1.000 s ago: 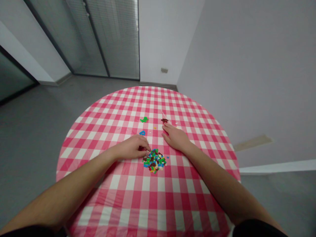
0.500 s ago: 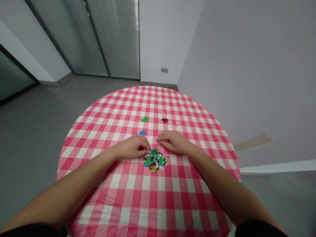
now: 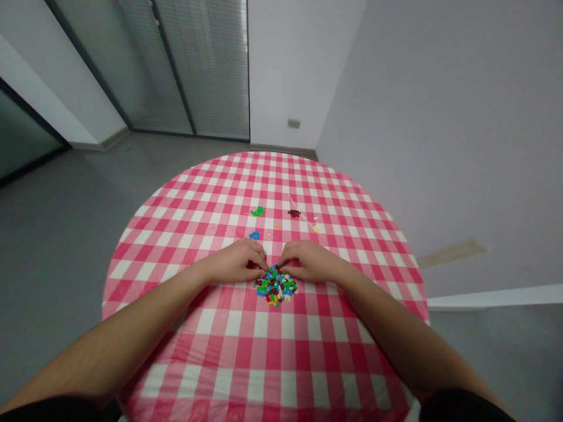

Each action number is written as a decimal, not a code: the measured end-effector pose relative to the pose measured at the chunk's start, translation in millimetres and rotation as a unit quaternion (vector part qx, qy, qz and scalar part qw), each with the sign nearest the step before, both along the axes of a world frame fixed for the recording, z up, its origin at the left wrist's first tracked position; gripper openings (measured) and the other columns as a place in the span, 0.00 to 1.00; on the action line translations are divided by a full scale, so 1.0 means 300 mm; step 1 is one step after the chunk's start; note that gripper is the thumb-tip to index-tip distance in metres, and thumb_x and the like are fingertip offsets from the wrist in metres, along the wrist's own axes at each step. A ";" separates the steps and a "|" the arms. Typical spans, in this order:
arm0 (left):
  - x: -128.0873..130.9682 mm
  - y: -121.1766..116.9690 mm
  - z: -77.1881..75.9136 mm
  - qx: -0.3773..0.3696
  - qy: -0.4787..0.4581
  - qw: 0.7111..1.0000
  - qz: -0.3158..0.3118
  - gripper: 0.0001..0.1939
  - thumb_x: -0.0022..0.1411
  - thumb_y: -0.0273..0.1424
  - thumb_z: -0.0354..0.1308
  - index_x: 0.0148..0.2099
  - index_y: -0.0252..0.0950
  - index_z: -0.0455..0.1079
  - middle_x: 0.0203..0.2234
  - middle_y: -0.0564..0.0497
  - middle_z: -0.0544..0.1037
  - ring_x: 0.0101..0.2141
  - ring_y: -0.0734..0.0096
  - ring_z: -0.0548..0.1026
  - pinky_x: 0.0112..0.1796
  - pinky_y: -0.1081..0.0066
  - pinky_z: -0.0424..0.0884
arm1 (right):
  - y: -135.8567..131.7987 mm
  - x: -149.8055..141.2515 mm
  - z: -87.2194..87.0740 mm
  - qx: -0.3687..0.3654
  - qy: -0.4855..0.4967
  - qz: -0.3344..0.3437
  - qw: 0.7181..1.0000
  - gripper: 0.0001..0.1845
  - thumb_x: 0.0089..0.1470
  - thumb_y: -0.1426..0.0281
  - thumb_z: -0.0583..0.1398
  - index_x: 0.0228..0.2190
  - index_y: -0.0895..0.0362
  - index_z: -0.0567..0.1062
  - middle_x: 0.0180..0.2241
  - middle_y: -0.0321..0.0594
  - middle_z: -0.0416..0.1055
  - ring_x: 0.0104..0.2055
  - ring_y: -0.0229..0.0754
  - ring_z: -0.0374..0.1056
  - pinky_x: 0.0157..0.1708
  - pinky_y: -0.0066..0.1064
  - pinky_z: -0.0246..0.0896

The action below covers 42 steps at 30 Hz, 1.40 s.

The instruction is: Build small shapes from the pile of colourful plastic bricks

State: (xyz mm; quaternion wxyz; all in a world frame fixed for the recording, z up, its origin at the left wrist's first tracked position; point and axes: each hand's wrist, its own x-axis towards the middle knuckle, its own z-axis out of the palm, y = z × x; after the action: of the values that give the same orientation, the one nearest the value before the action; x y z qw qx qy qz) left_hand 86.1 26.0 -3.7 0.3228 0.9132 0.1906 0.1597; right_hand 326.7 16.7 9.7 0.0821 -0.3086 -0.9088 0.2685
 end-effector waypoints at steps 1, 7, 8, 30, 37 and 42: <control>0.000 0.000 0.000 0.001 0.000 1.000 0.001 0.07 0.60 0.24 0.60 0.38 0.36 0.79 0.29 0.49 0.79 0.33 0.70 0.75 0.39 0.69 0.68 | -0.001 -0.003 0.000 0.000 0.002 -0.001 1.000 0.09 0.54 0.75 0.62 0.37 0.58 0.81 0.35 0.43 0.78 0.36 0.40 0.72 0.37 0.29 0.63; 0.001 0.000 0.002 0.000 0.001 1.000 0.003 0.08 0.60 0.24 0.59 0.39 0.36 0.79 0.28 0.49 0.79 0.33 0.70 0.75 0.38 0.70 0.68 | -0.011 -0.014 0.011 -0.015 -0.010 -0.006 1.000 0.12 0.52 0.75 0.63 0.40 0.59 0.81 0.37 0.44 0.78 0.37 0.42 0.72 0.37 0.29 0.64; 0.001 0.000 0.002 -0.001 0.002 1.000 0.003 0.08 0.60 0.24 0.59 0.38 0.36 0.79 0.28 0.49 0.79 0.33 0.70 0.75 0.38 0.70 0.68 | -0.012 -0.014 0.014 -0.017 -0.010 -0.008 1.000 0.12 0.52 0.74 0.63 0.40 0.59 0.81 0.38 0.44 0.78 0.38 0.42 0.72 0.37 0.30 0.64; 0.000 0.004 -0.011 -0.001 -0.008 1.000 0.004 0.08 0.61 0.25 0.58 0.38 0.37 0.79 0.29 0.50 0.80 0.33 0.70 0.75 0.39 0.69 0.69 | -0.003 -0.027 -0.028 0.000 0.016 0.013 1.000 0.11 0.57 0.73 0.61 0.40 0.57 0.81 0.35 0.43 0.76 0.36 0.40 0.70 0.36 0.29 0.62; 0.000 0.003 -0.007 -0.004 0.000 1.000 0.002 0.08 0.60 0.24 0.59 0.38 0.37 0.79 0.29 0.50 0.80 0.33 0.70 0.75 0.39 0.70 0.68 | -0.004 -0.022 -0.017 -0.010 0.021 0.010 1.000 0.16 0.52 0.78 0.59 0.42 0.59 0.81 0.35 0.43 0.76 0.35 0.39 0.70 0.36 0.28 0.62; 0.003 0.002 -0.003 0.000 -0.002 1.000 0.002 0.08 0.61 0.24 0.59 0.38 0.37 0.79 0.28 0.50 0.79 0.32 0.71 0.75 0.38 0.70 0.68 | -0.006 -0.024 -0.009 -0.015 0.016 0.012 1.000 0.14 0.51 0.77 0.61 0.40 0.58 0.81 0.34 0.42 0.76 0.34 0.39 0.69 0.34 0.27 0.61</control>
State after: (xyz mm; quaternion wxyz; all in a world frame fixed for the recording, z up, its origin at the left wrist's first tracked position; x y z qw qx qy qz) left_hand 86.9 26.6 -4.7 0.3229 0.9125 0.1914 0.1624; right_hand 319.6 14.9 7.2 0.0889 -0.2941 -0.9070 0.2879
